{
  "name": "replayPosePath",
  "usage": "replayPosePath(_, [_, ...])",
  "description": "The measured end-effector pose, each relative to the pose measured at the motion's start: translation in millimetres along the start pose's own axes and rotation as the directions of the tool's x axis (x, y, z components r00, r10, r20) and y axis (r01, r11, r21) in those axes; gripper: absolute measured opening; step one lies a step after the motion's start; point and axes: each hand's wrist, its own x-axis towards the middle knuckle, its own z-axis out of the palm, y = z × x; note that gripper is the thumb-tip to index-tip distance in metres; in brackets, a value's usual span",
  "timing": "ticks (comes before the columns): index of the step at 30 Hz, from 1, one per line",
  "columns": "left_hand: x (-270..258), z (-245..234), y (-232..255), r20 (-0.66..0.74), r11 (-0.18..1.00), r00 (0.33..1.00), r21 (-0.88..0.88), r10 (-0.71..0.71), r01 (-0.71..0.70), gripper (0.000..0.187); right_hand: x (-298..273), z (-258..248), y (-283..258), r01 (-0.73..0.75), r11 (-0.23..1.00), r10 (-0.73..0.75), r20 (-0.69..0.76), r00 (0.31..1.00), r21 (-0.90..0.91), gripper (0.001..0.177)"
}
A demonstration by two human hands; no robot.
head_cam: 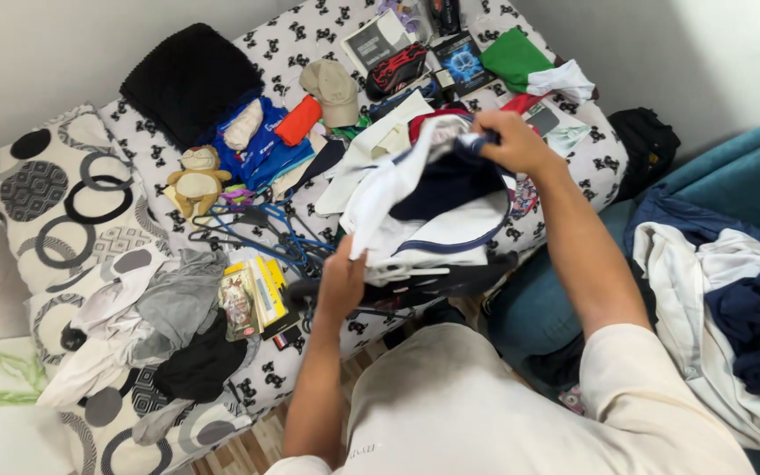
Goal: The recorder takes various clothing items from a bed, puts a shirt on a hanger, and hangs them in a wooden closet.
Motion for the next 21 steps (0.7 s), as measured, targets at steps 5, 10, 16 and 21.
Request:
replayPosePath(5, [6,-21,11,-0.041,0.992,0.991,-0.017,0.124,-0.125,0.03,-26,23,50,-0.079,0.913,0.141,0.129,0.982,-0.4,0.029])
replayPosePath(10, [19,-11,3,0.055,0.974,0.973,-0.008,0.225,-0.225,0.029,-26,48,22,-0.253,0.77,0.525,0.357,0.773,-0.585,0.045])
replayPosePath(16, [29,3,12,0.248,0.934,0.903,-0.029,0.351,-0.355,0.032,-1,79,-111,0.345,0.935,-0.351,0.323,0.879,0.077,0.119])
replayPosePath(21, [36,-10,56,0.122,0.986,0.979,0.007,0.162,-0.164,0.041,-2,106,-55,0.186,0.98,-0.196,0.205,0.959,0.067,0.061])
